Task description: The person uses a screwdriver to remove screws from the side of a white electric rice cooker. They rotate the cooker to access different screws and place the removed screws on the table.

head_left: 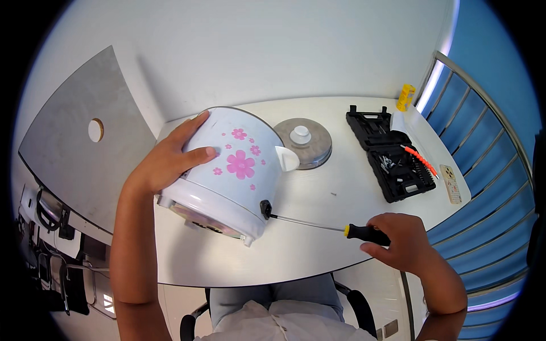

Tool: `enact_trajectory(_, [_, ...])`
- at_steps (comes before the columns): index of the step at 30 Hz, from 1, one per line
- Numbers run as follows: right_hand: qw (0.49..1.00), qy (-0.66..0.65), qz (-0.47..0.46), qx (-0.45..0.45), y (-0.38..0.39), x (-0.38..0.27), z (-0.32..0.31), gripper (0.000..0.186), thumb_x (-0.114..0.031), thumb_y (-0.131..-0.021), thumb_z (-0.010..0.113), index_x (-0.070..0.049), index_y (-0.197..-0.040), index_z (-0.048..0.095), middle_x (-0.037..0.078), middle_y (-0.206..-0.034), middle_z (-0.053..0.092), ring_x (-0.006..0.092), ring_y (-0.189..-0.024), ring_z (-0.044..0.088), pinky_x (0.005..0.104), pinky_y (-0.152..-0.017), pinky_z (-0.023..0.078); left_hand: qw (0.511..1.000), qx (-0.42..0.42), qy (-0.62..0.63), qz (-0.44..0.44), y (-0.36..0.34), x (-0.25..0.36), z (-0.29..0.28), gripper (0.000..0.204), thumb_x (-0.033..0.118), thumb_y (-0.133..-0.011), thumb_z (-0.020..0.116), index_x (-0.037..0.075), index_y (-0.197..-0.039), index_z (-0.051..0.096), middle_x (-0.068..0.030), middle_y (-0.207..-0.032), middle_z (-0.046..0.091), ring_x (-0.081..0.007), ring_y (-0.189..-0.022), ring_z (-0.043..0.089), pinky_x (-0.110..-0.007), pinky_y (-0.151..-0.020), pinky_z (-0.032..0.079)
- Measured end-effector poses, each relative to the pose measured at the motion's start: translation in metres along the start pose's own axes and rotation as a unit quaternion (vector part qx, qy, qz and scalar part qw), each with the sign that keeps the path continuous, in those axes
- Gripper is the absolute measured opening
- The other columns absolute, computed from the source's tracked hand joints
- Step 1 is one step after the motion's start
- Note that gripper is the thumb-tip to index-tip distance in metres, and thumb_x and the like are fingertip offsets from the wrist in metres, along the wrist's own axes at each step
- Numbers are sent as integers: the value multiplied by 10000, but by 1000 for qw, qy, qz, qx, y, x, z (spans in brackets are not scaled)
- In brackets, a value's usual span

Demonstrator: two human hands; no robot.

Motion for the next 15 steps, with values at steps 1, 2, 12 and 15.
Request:
enact_trajectory(1, [1000, -23, -1, -9, 0, 2, -1, 313, -205, -726, 744, -92, -982, 604, 65, -722, 516, 250, -683, 556, 365, -613, 433, 1000, 1, -6, 0, 0, 0, 0, 891, 436, -731, 725, 69, -1454, 353, -206, -1416, 420, -336, -1293, 411, -377, -1055, 338])
enact_trajectory(2, [999, -45, -1, -17, 0, 5, -3, 320, -204, -722, 744, -89, -990, 610, 62, -735, 523, 253, -690, 553, 367, -615, 432, 1000, 2, -8, 0, 0, -1, -1, 892, 439, -729, 724, 67, -1452, 356, -208, -1414, 422, -337, -1291, 414, -377, -1054, 338])
enact_trajectory(12, [971, 149, -81, 167, 3, -7, 14, 418, -44, -605, 755, -44, -975, 562, 77, -864, 435, 246, -770, 493, 348, -608, 414, 1000, 5, 6, -9, -3, -3, -1, 899, 447, -719, 733, 56, -1443, 371, -217, -1396, 442, -343, -1269, 441, -373, -1049, 345])
enact_trajectory(15, [980, 151, -79, 107, 5, -4, 14, 419, -78, -591, 780, -51, -930, 536, 78, -861, 450, 237, -721, 510, 332, -580, 421, 1000, -1, 20, -10, -3, -5, -1, 904, 444, -715, 738, 58, -1444, 368, -219, -1398, 439, -347, -1271, 437, -376, -1050, 344])
Point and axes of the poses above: each hand's wrist, its own y-axis away from the middle knuckle, its own z-axis out of the palm, x = y × z, the point moved 1 cm from there along -y, towards the middle knuckle
